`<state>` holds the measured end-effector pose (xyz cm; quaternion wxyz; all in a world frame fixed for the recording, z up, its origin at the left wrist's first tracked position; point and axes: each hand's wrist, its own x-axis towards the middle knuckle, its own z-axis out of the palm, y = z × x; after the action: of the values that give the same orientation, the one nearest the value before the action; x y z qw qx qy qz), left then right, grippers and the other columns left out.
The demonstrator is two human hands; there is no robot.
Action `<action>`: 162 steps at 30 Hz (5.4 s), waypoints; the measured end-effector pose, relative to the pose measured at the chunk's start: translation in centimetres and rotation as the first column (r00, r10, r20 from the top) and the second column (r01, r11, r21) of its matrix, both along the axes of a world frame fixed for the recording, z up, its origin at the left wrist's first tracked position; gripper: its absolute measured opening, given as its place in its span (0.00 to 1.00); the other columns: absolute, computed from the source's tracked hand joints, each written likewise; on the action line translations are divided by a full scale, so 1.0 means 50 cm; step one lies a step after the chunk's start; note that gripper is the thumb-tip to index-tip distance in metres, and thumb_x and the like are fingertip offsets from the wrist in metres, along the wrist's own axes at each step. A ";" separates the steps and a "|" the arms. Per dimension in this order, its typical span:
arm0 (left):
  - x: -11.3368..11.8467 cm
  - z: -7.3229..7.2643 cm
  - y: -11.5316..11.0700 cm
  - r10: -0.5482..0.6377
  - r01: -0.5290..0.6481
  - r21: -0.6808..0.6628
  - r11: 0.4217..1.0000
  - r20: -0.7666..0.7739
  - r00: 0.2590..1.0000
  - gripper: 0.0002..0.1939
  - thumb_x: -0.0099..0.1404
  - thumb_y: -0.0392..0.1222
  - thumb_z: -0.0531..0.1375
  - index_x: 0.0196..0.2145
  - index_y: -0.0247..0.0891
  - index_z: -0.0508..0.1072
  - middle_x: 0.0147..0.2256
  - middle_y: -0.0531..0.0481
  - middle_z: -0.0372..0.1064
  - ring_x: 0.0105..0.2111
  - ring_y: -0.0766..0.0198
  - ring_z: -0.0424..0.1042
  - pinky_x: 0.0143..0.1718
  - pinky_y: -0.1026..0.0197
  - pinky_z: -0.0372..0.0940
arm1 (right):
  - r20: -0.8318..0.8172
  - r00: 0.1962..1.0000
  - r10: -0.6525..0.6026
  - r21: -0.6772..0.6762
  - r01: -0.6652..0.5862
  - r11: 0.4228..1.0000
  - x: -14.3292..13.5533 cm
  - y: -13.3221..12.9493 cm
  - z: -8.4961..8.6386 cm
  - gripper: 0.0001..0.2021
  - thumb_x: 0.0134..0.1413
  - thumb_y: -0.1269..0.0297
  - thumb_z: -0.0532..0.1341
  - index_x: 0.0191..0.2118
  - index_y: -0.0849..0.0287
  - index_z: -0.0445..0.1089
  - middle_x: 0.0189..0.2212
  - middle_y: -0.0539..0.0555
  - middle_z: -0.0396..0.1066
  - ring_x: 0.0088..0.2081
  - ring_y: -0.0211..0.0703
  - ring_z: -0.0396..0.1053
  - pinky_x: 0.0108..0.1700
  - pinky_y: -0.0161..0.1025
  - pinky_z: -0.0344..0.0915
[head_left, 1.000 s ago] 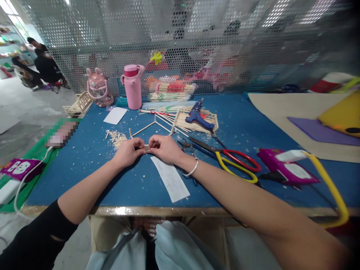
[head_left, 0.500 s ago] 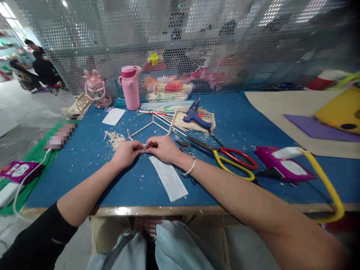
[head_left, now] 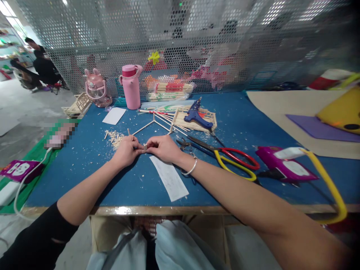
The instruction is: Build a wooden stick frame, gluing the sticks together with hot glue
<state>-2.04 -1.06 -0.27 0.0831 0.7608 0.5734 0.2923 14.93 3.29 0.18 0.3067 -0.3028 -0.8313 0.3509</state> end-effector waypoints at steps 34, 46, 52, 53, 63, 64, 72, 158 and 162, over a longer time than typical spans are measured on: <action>0.000 0.000 0.002 -0.080 0.079 -0.081 0.994 -0.006 0.997 0.06 0.55 0.42 0.62 0.30 0.41 0.78 0.24 0.50 0.68 0.28 0.65 0.66 0.33 0.64 0.59 | 0.118 0.991 0.060 0.094 -0.072 0.993 0.004 0.011 0.000 0.05 0.44 0.74 0.62 0.22 0.61 0.68 0.25 0.50 0.67 0.29 0.35 0.64 0.33 0.33 0.59; 0.004 0.001 0.000 -0.081 0.082 -0.106 0.991 0.013 0.997 0.07 0.56 0.42 0.62 0.31 0.39 0.78 0.25 0.50 0.69 0.29 0.65 0.66 0.32 0.64 0.59 | 0.122 0.989 0.087 0.043 -0.093 0.995 0.004 0.022 -0.001 0.05 0.43 0.76 0.63 0.21 0.61 0.69 0.25 0.49 0.68 0.29 0.34 0.64 0.33 0.33 0.59; 0.006 0.003 -0.005 -0.101 0.099 -0.093 0.991 -0.011 0.995 0.08 0.59 0.41 0.59 0.33 0.41 0.78 0.26 0.49 0.69 0.29 0.65 0.65 0.32 0.63 0.59 | 0.160 0.982 0.098 0.063 -0.109 0.992 0.006 0.021 0.002 0.07 0.44 0.75 0.62 0.20 0.61 0.67 0.24 0.49 0.66 0.28 0.34 0.63 0.33 0.33 0.59; 0.007 0.002 -0.006 -0.099 0.097 -0.084 0.992 -0.023 0.995 0.08 0.59 0.41 0.58 0.33 0.41 0.78 0.26 0.49 0.69 0.29 0.65 0.65 0.32 0.63 0.59 | 0.168 0.981 0.094 0.069 -0.107 0.992 0.007 0.020 0.002 0.07 0.45 0.75 0.61 0.20 0.61 0.67 0.24 0.49 0.66 0.28 0.34 0.63 0.33 0.33 0.58; 0.007 -0.004 -0.007 -0.107 0.105 -0.032 0.994 -0.070 0.992 0.07 0.59 0.37 0.58 0.31 0.40 0.78 0.26 0.49 0.68 0.29 0.64 0.65 0.32 0.63 0.59 | 0.201 0.975 0.090 0.026 -0.097 0.995 0.006 0.020 0.011 0.06 0.44 0.75 0.62 0.21 0.62 0.68 0.24 0.49 0.67 0.29 0.33 0.64 0.33 0.32 0.58; 0.007 -0.004 -0.007 -0.112 0.110 -0.028 0.994 -0.076 0.991 0.08 0.59 0.37 0.58 0.31 0.40 0.77 0.26 0.49 0.68 0.29 0.64 0.65 0.32 0.63 0.59 | 0.208 0.974 0.090 0.013 -0.095 0.995 0.006 0.020 0.013 0.06 0.44 0.75 0.62 0.21 0.62 0.69 0.25 0.49 0.67 0.29 0.33 0.64 0.34 0.32 0.58; 0.016 0.016 -0.025 -0.117 0.108 -0.068 0.992 -0.140 0.983 0.11 0.61 0.36 0.53 0.30 0.36 0.76 0.27 0.47 0.67 0.31 0.62 0.64 0.33 0.62 0.60 | 0.247 0.965 0.083 0.000 -0.086 0.996 -0.001 0.022 0.021 0.06 0.43 0.76 0.63 0.20 0.62 0.69 0.23 0.48 0.67 0.26 0.32 0.63 0.32 0.30 0.57; 0.009 -0.006 -0.018 0.019 0.018 0.123 0.992 -0.291 0.957 0.16 0.64 0.45 0.51 0.33 0.37 0.77 0.41 0.41 0.66 0.41 0.57 0.63 0.43 0.53 0.60 | -0.015 0.997 0.078 -0.021 -0.078 0.997 -0.004 0.010 0.002 0.06 0.47 0.65 0.61 0.28 0.61 0.74 0.25 0.49 0.73 0.27 0.34 0.66 0.31 0.31 0.57; 0.011 -0.010 -0.017 0.023 0.018 0.126 0.992 -0.320 0.947 0.14 0.63 0.43 0.51 0.36 0.38 0.76 0.56 0.40 0.56 0.53 0.49 0.55 0.51 0.44 0.54 | -0.008 0.997 0.079 0.011 -0.079 0.997 -0.006 0.006 0.003 0.06 0.48 0.67 0.60 0.28 0.62 0.73 0.23 0.49 0.71 0.26 0.33 0.63 0.30 0.30 0.56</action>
<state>-1.52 -1.93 -0.77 -0.0604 0.8012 0.5604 0.2010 14.62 3.60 0.31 0.2979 -0.2663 -0.8432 0.3598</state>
